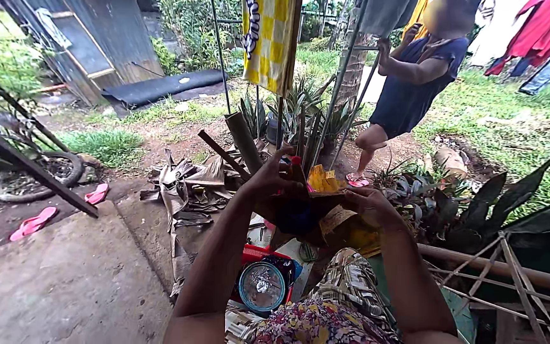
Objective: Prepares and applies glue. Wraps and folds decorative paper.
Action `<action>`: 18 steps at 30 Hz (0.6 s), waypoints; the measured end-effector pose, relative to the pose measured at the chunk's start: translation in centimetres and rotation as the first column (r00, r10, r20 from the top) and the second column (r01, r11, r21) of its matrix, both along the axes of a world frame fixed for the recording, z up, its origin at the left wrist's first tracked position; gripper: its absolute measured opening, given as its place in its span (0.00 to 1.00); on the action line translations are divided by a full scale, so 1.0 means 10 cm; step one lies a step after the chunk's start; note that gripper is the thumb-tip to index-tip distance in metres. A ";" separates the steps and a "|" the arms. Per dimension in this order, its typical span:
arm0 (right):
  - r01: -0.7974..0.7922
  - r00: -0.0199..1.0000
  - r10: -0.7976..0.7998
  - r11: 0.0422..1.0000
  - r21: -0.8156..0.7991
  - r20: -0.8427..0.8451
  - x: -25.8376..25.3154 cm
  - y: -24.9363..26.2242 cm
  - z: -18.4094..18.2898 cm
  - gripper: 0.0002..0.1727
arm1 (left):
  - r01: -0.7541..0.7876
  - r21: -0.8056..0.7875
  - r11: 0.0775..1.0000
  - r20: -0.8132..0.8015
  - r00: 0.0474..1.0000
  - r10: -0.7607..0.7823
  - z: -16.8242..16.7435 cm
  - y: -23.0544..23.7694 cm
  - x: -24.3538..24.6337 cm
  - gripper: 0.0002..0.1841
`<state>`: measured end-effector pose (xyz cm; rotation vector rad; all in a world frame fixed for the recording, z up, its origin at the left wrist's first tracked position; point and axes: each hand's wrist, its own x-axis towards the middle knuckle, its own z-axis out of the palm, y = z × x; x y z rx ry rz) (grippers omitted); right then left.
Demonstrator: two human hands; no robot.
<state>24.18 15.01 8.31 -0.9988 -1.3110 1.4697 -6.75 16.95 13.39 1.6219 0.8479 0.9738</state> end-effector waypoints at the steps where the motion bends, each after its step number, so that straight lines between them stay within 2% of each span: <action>1: 0.019 0.999 -0.020 1.000 -0.024 -0.038 0.00 0.04 -0.09 0.13 | -0.008 0.000 1.000 -0.052 0.999 0.008 0.00 0.03 -0.01 0.56; 4: 0.093 0.992 -0.100 0.993 -0.077 -0.083 0.03 0.18 -0.33 0.12 | -0.189 0.076 0.979 -0.141 0.970 0.198 0.07 0.05 -0.22 0.60; 7: 0.151 0.982 -0.161 0.983 -0.101 -0.096 0.00 0.31 -0.63 0.12 | -0.469 0.217 0.856 0.001 0.877 0.480 0.06 -0.13 -0.57 0.50; 9: 0.183 0.977 -0.190 0.980 -0.080 -0.100 -0.07 0.37 -0.83 0.12 | -0.626 0.226 0.746 0.136 0.779 0.612 -0.13 -0.33 -0.77 0.42; 11: 0.196 0.976 -0.199 0.980 -0.039 -0.091 -0.17 0.43 -1.06 0.12 | -0.742 0.103 0.663 0.236 0.665 0.708 -0.55 -0.49 -0.90 0.38; 14: 0.193 0.978 -0.194 0.981 -0.019 -0.077 -0.39 0.51 -1.43 0.14 | -0.818 -0.204 0.538 0.255 0.486 0.836 -1.51 -0.66 -0.98 0.36; 16: 0.194 0.976 -0.198 0.980 -0.049 -0.093 -0.54 0.55 -1.68 0.16 | -0.819 -0.364 0.443 0.206 0.394 0.896 -2.14 -0.82 -0.94 0.36; 18: 0.198 0.974 -0.206 0.977 -0.084 -0.099 -0.67 0.55 -1.89 0.16 | -0.833 -0.439 0.337 0.119 0.318 0.941 -2.63 -1.07 -0.84 0.37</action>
